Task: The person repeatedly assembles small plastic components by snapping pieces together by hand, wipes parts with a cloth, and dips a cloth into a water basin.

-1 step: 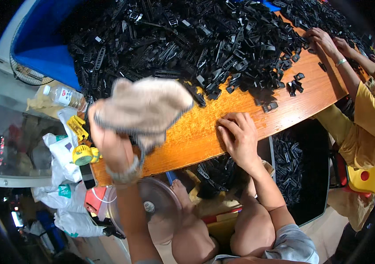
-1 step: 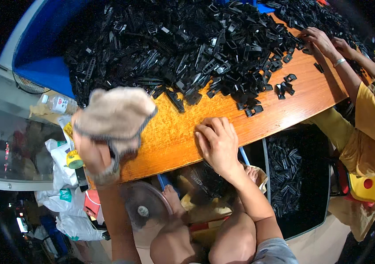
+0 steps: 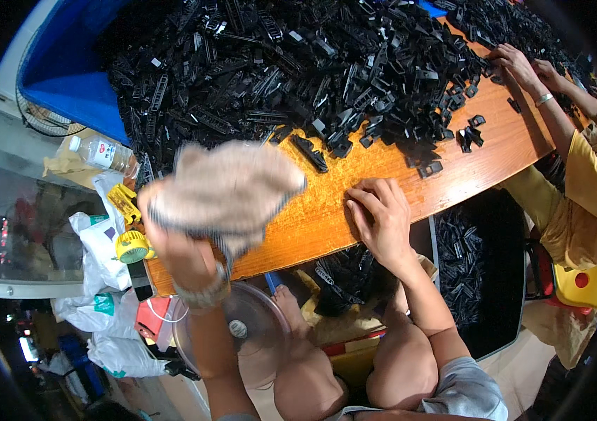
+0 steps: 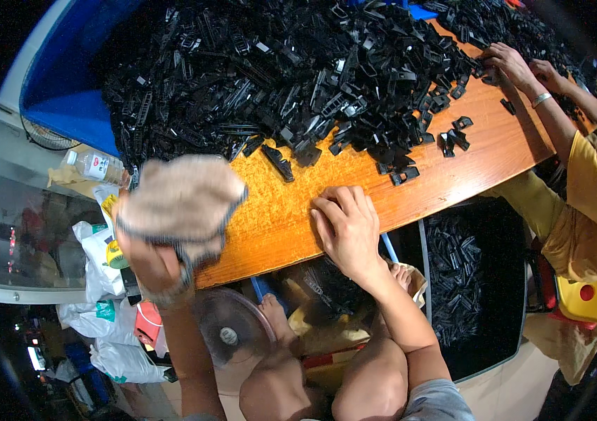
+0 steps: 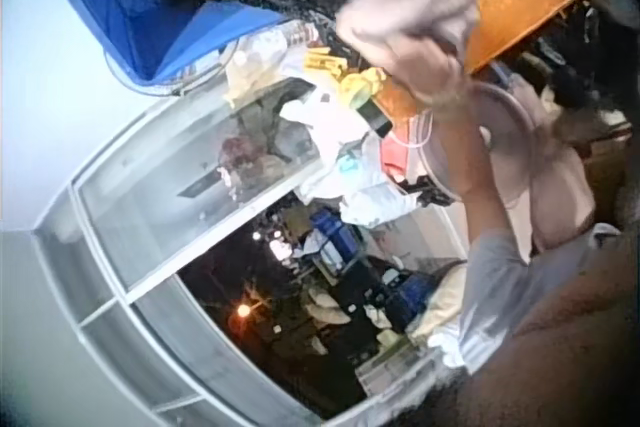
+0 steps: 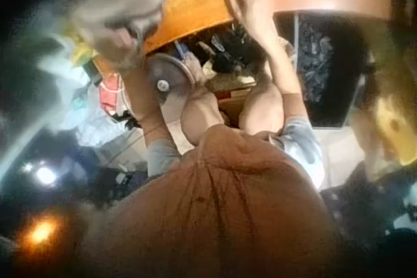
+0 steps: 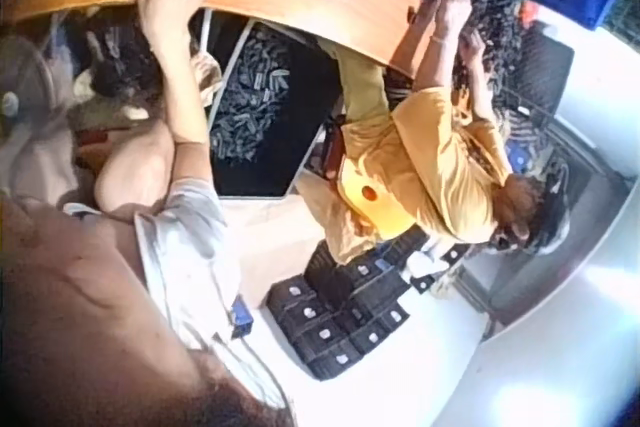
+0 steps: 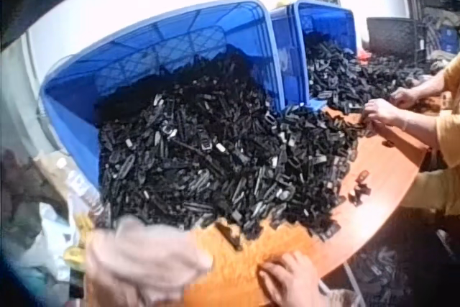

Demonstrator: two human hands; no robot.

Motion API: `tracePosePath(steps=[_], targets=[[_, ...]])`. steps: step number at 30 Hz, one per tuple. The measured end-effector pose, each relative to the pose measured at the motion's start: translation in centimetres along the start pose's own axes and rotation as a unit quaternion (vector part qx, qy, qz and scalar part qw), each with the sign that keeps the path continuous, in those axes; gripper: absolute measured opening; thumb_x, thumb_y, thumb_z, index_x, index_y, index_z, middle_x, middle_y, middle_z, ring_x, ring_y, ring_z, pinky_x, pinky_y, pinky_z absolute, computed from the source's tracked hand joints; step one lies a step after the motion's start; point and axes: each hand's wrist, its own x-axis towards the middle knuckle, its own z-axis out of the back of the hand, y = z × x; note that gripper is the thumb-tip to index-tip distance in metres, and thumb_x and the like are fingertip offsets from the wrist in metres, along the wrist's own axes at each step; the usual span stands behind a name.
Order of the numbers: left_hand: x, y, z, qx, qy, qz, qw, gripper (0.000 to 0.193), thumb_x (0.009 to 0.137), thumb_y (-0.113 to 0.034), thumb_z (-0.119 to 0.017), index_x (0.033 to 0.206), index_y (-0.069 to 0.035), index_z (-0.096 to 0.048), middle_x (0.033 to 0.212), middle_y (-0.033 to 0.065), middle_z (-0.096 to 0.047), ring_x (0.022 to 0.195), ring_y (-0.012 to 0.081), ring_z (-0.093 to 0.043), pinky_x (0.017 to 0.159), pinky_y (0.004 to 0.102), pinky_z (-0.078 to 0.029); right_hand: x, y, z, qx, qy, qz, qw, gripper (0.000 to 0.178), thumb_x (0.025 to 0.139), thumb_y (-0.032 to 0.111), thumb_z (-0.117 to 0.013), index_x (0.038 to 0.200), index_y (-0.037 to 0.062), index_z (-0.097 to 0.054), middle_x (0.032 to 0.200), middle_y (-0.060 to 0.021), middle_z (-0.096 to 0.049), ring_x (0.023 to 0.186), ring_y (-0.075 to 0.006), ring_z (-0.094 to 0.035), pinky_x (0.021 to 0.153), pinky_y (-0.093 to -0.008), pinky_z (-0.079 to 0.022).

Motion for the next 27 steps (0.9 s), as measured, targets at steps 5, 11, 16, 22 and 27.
tracePosePath(steps=[5,11,16,22,27], targets=[[-10.8,5.9,4.9,0.318,0.188,-0.132,0.920,0.033,0.090,-0.033,-0.060,0.113,-0.010,-0.056,0.117,0.0108,-0.055,0.107,0.0252,-0.055,0.096,0.0452,-0.042,0.4,0.3,0.9,-0.013,-0.003,0.004,1.000,0.018,0.075,0.004,-0.072,0.093,0.0022,-0.069,0.095,-0.0101,-0.062,0.087,-0.0281,-0.058,0.074,-0.0364,-0.048],[-12.1,11.2,3.3,0.579,0.200,-0.480,0.628,0.034,0.086,-0.039,-0.067,0.117,-0.031,-0.060,0.123,0.0132,-0.053,0.116,0.0321,-0.052,0.098,0.0533,-0.037,0.6,0.7,0.7,-0.020,0.005,0.001,1.000,0.019,0.077,0.004,-0.071,0.096,0.0022,-0.069,0.097,-0.0109,-0.063,0.089,-0.0279,-0.060,0.077,-0.0358,-0.049],[-12.1,11.3,-4.7,0.510,0.294,-0.439,0.679,0.020,0.093,-0.030,-0.059,0.111,-0.022,-0.066,0.122,0.0165,-0.057,0.111,0.0338,-0.057,0.087,0.0455,-0.048,0.7,0.1,1.5,0.216,-0.011,-0.142,0.966,0.019,0.087,0.002,-0.064,0.105,0.0002,-0.069,0.099,-0.0136,-0.065,0.097,-0.0239,-0.063,0.087,-0.0311,-0.049],[-8.0,6.6,-4.3,0.368,0.232,-0.318,0.843,0.031,0.074,-0.005,-0.073,0.104,-0.009,-0.067,0.101,0.0168,-0.063,0.081,0.0302,-0.064,0.067,0.0381,-0.055,1.4,-1.2,3.7,0.413,0.020,-0.286,0.864,0.024,0.095,0.003,-0.056,0.118,-0.0012,-0.063,0.106,-0.0081,-0.064,0.094,-0.0154,-0.063,0.083,-0.0258,-0.049],[-0.3,4.6,-2.2,0.626,0.213,-0.238,0.711,0.055,0.076,-0.006,-0.068,0.130,-0.015,-0.057,0.133,0.0214,-0.046,0.123,0.0400,-0.044,0.103,0.0476,-0.038,4.7,1.3,0.3,0.004,0.045,-0.008,0.999,0.024,0.079,0.010,-0.071,0.102,0.0024,-0.068,0.103,-0.0121,-0.059,0.099,-0.0288,-0.054,0.084,-0.0385,-0.043]])
